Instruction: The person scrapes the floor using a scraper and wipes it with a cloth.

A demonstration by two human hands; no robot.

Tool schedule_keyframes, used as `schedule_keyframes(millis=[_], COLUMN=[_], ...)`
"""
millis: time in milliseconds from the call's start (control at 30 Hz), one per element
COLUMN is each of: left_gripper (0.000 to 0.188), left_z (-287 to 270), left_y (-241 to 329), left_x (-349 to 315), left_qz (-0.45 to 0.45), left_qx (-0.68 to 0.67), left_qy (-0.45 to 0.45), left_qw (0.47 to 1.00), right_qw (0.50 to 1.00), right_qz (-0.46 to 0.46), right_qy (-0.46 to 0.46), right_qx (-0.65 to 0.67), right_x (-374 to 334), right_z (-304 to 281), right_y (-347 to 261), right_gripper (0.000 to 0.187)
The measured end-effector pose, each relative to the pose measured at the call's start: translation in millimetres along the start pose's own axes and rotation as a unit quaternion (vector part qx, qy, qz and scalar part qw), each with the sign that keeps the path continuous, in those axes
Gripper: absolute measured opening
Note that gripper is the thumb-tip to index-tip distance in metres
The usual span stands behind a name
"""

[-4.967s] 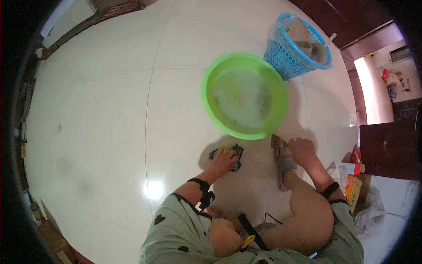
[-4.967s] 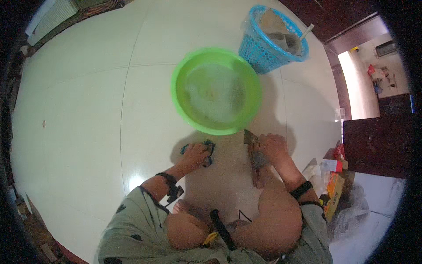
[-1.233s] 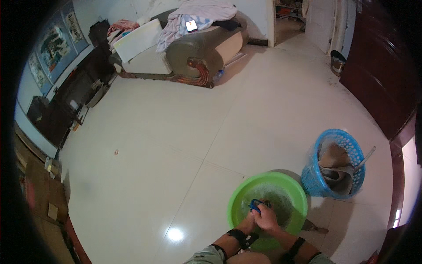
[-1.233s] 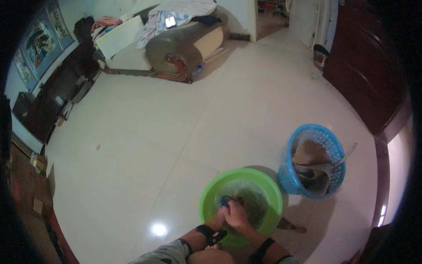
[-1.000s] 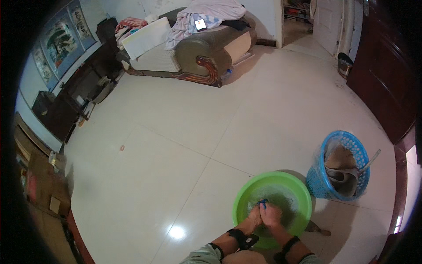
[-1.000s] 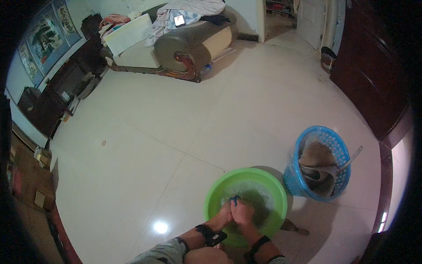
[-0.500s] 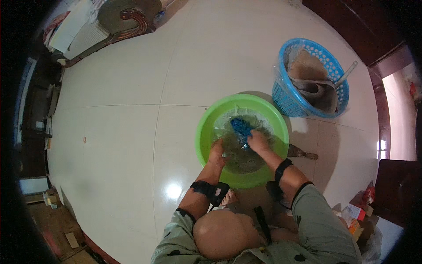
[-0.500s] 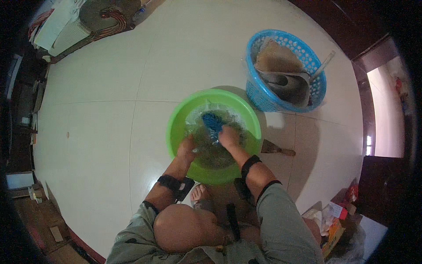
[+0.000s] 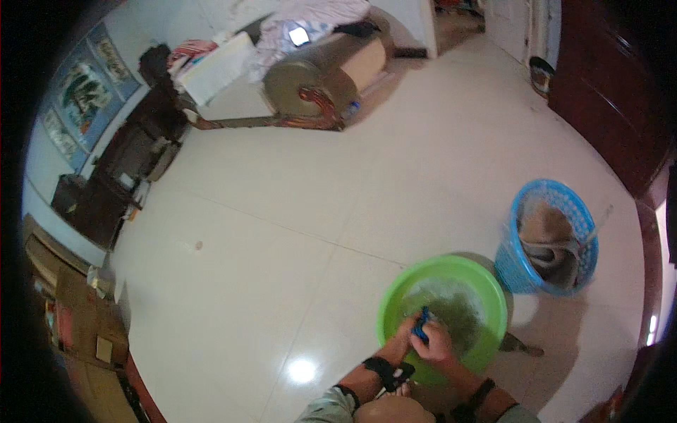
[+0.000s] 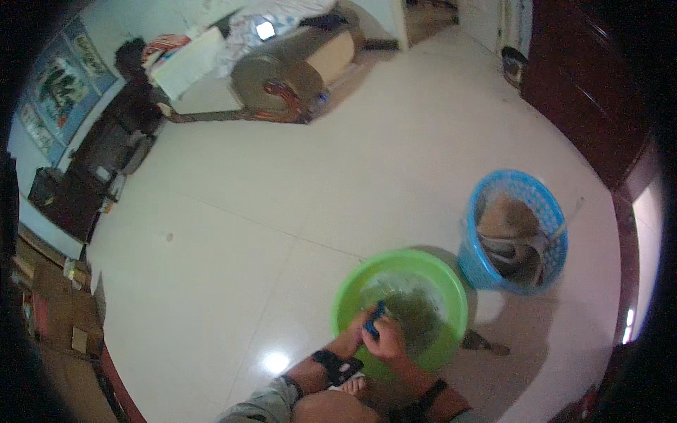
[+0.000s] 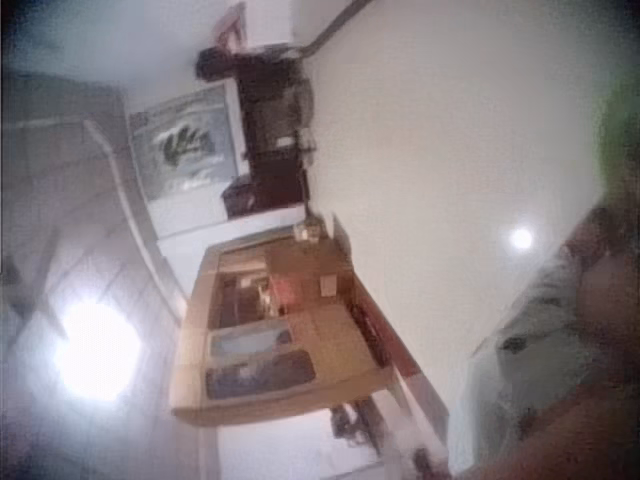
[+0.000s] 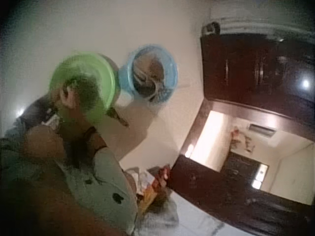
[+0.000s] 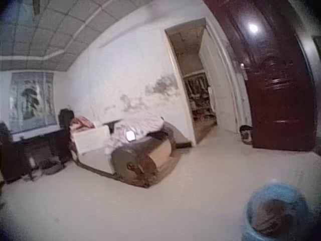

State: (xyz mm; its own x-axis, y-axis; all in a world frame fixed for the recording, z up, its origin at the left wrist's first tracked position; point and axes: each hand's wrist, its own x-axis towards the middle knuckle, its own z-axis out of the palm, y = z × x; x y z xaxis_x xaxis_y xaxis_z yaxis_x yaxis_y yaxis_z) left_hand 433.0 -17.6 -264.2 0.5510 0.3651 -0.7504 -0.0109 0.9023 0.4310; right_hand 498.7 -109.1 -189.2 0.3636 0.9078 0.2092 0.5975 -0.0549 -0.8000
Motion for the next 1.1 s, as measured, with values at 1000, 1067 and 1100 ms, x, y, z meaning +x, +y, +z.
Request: schedule_keyframes(millis=[1000,1067,1100], left_gripper=[0.049,0.047,0.047], left_z=[5.7,-0.4,13.8], left_y=[-27.9,-16.8,-11.2], left_x=[26.5,2.5,-6.1], left_qz=[-0.143,-0.13,-0.131], left_qx=[0.052,0.016,0.017], left_qy=[-0.02,-0.005,-0.01], left_qw=[0.988,0.991,0.991], right_qw=[0.951,0.958,0.938], right_qz=[0.294,0.285,0.301], right_qy=[0.04,0.005,0.154], right_qx=[-0.091,-0.037,0.077], right_x=[-22.5,-13.9,-14.9], right_z=[-23.2,-1.3,17.9], right_y=[176.1,158.5,144.0], right_gripper=[0.025,0.021,0.024])
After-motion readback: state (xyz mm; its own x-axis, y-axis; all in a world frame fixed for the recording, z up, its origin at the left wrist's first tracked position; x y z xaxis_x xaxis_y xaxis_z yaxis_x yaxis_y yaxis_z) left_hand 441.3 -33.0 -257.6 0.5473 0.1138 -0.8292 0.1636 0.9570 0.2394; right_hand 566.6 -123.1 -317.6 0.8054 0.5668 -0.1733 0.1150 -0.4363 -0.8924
